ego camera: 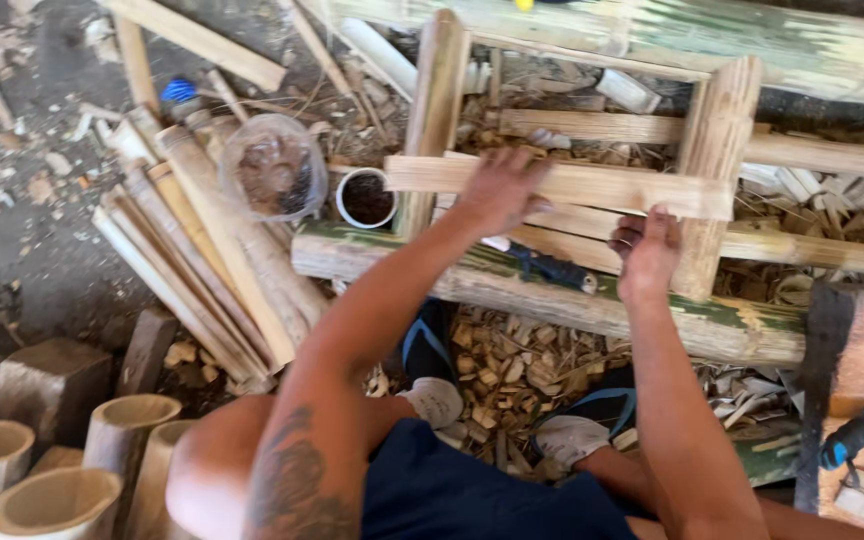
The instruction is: The person assembles a wooden frame by placing thin wooden slats into a larger frame structure. They use a hammer to secure the slats and a saw to trim excess wood, repeating the process for each slat.
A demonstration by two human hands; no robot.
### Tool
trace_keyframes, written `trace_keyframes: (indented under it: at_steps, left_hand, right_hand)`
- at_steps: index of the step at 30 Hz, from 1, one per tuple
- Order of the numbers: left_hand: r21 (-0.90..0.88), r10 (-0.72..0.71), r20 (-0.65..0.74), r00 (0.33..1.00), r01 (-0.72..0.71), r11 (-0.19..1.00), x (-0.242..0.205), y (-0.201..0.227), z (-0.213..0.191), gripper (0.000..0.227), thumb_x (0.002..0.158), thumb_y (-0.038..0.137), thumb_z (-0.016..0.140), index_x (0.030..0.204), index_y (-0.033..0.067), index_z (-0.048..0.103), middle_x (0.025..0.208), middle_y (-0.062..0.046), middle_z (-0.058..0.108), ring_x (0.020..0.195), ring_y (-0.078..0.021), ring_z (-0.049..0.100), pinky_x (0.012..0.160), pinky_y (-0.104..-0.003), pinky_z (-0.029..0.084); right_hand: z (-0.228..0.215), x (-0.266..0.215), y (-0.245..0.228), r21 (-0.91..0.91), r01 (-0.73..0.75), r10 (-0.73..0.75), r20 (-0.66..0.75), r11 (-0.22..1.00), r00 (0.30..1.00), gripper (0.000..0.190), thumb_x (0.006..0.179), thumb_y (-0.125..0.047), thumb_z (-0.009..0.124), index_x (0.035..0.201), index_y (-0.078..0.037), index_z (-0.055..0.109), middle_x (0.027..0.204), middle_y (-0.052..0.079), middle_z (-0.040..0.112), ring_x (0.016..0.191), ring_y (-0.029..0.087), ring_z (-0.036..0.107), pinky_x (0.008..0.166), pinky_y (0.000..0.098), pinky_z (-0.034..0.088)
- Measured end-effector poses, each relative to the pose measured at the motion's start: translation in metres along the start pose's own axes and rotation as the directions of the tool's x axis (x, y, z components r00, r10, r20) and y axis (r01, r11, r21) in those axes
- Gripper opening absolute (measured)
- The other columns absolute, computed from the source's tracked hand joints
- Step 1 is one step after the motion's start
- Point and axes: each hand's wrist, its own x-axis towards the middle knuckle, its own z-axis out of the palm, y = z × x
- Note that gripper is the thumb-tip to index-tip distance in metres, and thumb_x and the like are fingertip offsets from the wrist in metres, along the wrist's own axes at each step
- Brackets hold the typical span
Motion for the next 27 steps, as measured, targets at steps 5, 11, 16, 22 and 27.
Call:
trace_keyframes:
  at_steps: [5,11,16,22,27]
  left_hand:
    - [-0.144,-0.026,0.143,0.989,0.047,0.988,0.079,0.028,0.080,0.072,0.098,0.050,0.060,0.159,0.0230,0.035,0.143,-0.012,0.046,0.137,-0.0332,0.040,0.121,-0.057,0.027]
    - [-0.174,-0.017,0.201,0.980,0.053,0.983,0.105,-0.007,0.106,0.069,0.100,0.039,0.065,0.158,0.0180,0.034,0.131,-0.013,0.048,0.125,-0.0323,0.045,0.113,-0.053,0.032]
    - [-0.192,-0.027,0.146,0.989,0.055,0.980,0.090,-0.021,0.108,0.071,0.097,0.036,0.069,0.157,0.0177,0.036,0.130,-0.014,0.049,0.120,-0.0335,0.046,0.108,-0.056,0.034]
    - [-0.178,0.005,0.120,0.993,0.016,0.984,0.090,-0.015,0.082,0.069,0.096,0.045,0.068,0.151,0.0138,0.042,0.139,-0.016,0.049,0.133,-0.0372,0.042,0.110,-0.055,0.032]
    - [-0.225,0.033,0.117,0.993,-0.006,0.974,0.124,0.031,0.099,0.075,0.094,0.047,0.068,0.153,0.0085,0.042,0.142,-0.019,0.049,0.134,-0.0385,0.045,0.116,-0.057,0.028]
  right_hand:
    - [-0.055,0.061,-0.008,-0.024,-0.053,0.049,-0.153,0.998,0.987,0.025,0.109,-0.029,0.064,0.099,-0.009,0.054,0.080,0.003,0.063,0.063,0.013,0.061,0.055,0.0291,0.053]
    - [-0.066,0.115,0.013,0.068,-0.066,0.077,-0.174,0.996,0.982,0.022,0.106,-0.025,0.066,0.097,-0.009,0.054,0.077,0.004,0.064,0.058,0.013,0.060,0.051,0.0279,0.050]
    - [-0.069,0.118,0.034,-0.092,-0.008,-0.008,-0.167,0.996,0.986,0.019,0.107,-0.024,0.066,0.098,-0.010,0.059,0.077,0.003,0.064,0.058,0.014,0.061,0.051,0.0282,0.050]
    - [-0.068,0.116,0.047,-0.016,0.054,-0.056,-0.183,0.998,0.981,0.020,0.105,-0.018,0.067,0.093,-0.008,0.056,0.075,0.004,0.063,0.060,0.012,0.059,0.053,0.0283,0.051]
    - [-0.062,0.118,0.054,0.043,0.070,-0.059,-0.206,0.997,0.977,0.021,0.104,-0.017,0.067,0.089,-0.007,0.057,0.074,0.005,0.064,0.058,0.013,0.058,0.053,0.0284,0.050]
